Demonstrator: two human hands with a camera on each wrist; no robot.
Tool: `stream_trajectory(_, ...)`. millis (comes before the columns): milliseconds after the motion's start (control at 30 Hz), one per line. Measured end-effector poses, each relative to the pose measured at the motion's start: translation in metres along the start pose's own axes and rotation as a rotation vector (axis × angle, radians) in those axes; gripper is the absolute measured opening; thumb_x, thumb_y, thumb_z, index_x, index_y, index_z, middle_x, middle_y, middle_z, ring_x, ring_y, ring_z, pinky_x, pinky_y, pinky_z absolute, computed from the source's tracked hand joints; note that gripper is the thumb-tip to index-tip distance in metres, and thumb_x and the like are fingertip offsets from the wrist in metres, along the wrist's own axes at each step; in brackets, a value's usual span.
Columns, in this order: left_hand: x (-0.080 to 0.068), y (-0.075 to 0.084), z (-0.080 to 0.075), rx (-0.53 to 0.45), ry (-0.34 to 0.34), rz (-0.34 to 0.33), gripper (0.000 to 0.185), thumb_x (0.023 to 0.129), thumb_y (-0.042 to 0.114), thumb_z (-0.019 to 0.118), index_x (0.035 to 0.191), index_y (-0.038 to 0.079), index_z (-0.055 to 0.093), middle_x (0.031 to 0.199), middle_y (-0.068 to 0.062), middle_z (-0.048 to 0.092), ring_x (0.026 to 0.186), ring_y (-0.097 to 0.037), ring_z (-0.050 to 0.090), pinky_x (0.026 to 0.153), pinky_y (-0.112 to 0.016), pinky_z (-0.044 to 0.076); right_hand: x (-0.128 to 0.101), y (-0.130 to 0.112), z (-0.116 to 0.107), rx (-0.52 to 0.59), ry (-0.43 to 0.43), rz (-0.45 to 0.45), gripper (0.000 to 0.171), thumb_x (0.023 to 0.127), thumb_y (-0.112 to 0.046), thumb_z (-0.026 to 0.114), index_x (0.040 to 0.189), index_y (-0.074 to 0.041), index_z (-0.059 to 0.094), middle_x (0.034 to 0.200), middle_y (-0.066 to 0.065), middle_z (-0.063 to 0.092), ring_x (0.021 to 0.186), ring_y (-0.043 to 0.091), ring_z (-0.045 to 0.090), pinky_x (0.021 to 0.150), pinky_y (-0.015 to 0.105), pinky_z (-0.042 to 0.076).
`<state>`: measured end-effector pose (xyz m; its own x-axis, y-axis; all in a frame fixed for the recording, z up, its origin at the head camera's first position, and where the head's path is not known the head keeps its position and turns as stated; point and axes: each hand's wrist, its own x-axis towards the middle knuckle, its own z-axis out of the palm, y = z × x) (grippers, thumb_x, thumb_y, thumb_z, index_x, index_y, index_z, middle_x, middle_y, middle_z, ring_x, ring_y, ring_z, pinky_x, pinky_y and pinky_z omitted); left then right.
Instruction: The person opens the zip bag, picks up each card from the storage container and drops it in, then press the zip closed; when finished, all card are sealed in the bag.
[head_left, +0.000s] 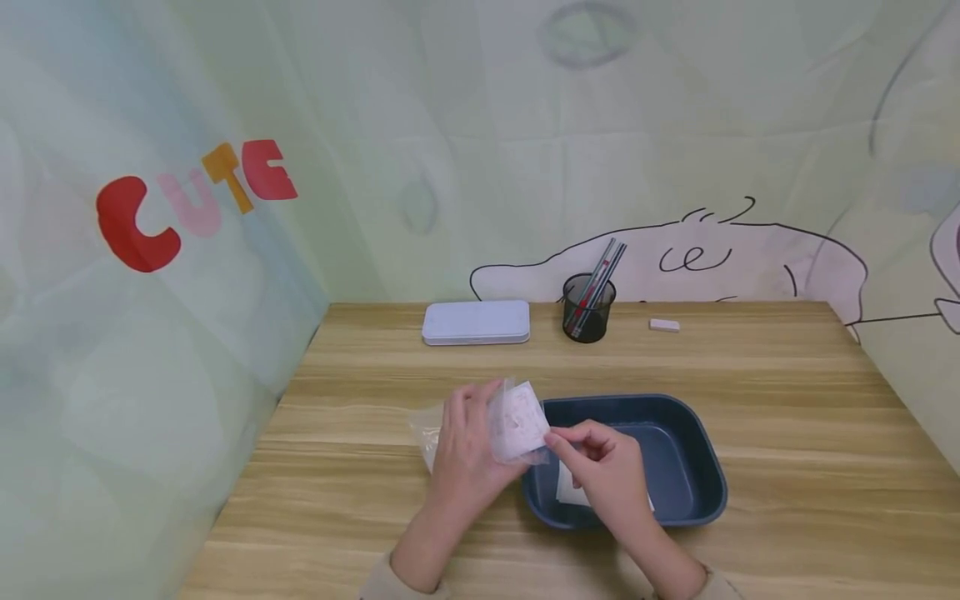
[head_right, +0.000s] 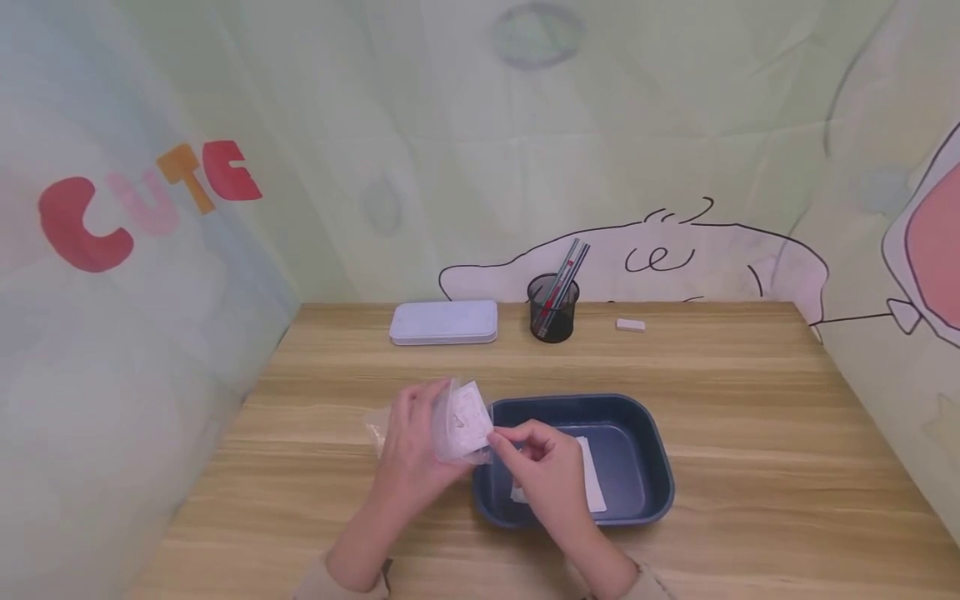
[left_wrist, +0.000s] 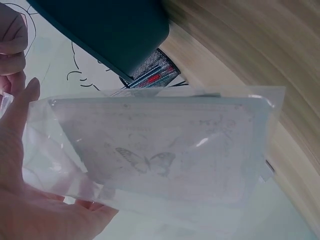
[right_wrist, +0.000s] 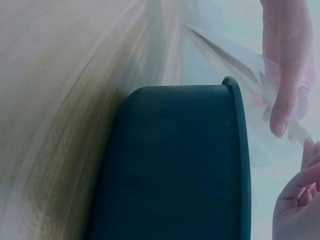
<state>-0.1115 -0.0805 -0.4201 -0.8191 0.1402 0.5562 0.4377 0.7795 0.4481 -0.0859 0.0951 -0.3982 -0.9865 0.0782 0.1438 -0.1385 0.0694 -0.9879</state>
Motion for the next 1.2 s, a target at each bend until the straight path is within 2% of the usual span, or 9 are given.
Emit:
stream_trajectory(167,0.0,0.0,-0.001,0.012,-0.019,-0.024,0.101,0.052,0.041,0.093,0.136,0.012,0.045,0.12,-0.009,0.042,0.109,-0.022,0.043,0.094,-0.038,0.044,0.005,0.016,-0.001,0.035,-0.011,0.085,0.008,0.081,-0.012,0.078,0.085,-0.007,0.075,0.069,0.009,0.066,0.042,0.014,0.046,0.036,0.02,0.031)
stream_trajectory(267,-0.001,-0.001,-0.002,0.015,-0.024,-0.027,0.103,0.052,0.042,0.093,0.138,0.012,0.044,0.121,-0.009,0.042,0.11,-0.023,0.043,0.095,-0.038,0.044,0.009,0.026,-0.001,0.053,-0.019,0.102,0.014,0.08,-0.019,0.079,0.086,-0.008,0.075,0.072,0.008,0.067,0.043,0.015,0.046,0.037,0.02,0.03)
stream_trajectory(367,0.0,-0.001,-0.001,0.008,-0.018,-0.018,0.103,0.052,0.042,0.092,0.138,0.012,0.044,0.121,-0.01,0.042,0.11,-0.023,0.043,0.095,-0.038,0.044,0.009,0.026,0.0,0.05,-0.029,0.084,0.015,0.079,-0.021,0.08,0.086,-0.009,0.075,0.069,0.01,0.066,0.042,0.016,0.046,0.036,0.02,0.029)
stream_trajectory(533,0.001,-0.001,-0.001,0.011,-0.001,0.008,0.101,0.052,0.04,0.093,0.135,0.01,0.045,0.12,-0.011,0.043,0.11,-0.024,0.044,0.094,-0.039,0.046,0.004,0.005,0.004,0.03,-0.049,0.042,0.006,0.081,-0.008,0.077,0.086,-0.007,0.075,0.058,0.016,0.057,0.04,0.013,0.044,0.035,0.019,0.029)
stream_trajectory(667,0.001,-0.001,0.0,0.014,0.011,0.023,0.099,0.052,0.038,0.093,0.135,0.01,0.046,0.119,-0.011,0.043,0.11,-0.025,0.044,0.094,-0.04,0.046,0.002,-0.002,0.008,0.003,-0.067,0.002,0.006,0.08,-0.004,0.077,0.085,-0.006,0.075,0.061,0.017,0.059,0.039,0.011,0.044,0.035,0.018,0.03)
stream_trajectory(867,0.001,-0.002,0.002,0.029,0.026,0.039,0.096,0.055,0.04,0.091,0.136,0.01,0.046,0.12,-0.012,0.043,0.109,-0.026,0.044,0.09,-0.041,0.048,0.006,0.014,0.012,-0.027,-0.093,-0.045,0.009,0.077,-0.006,0.079,0.085,-0.009,0.077,0.069,0.003,0.068,0.039,0.016,0.048,0.035,0.02,0.037)
stream_trajectory(1033,-0.001,-0.003,0.002,0.031,0.005,0.025,0.097,0.056,0.036,0.091,0.137,0.011,0.044,0.121,-0.012,0.041,0.109,-0.026,0.043,0.09,-0.041,0.048,0.008,0.032,0.013,-0.068,-0.122,-0.089,0.008,0.079,-0.015,0.08,0.086,-0.017,0.077,0.061,0.0,0.063,0.041,0.017,0.05,0.035,0.021,0.038)
stream_trajectory(1200,-0.003,-0.002,0.003,0.032,-0.004,0.022,0.097,0.054,0.034,0.092,0.137,0.011,0.046,0.12,-0.012,0.042,0.109,-0.027,0.044,0.09,-0.04,0.048,0.006,0.032,0.013,-0.137,-0.166,-0.125,0.008,0.085,-0.019,0.074,0.093,-0.019,0.076,0.054,-0.005,0.056,0.04,0.017,0.052,0.035,0.024,0.041)
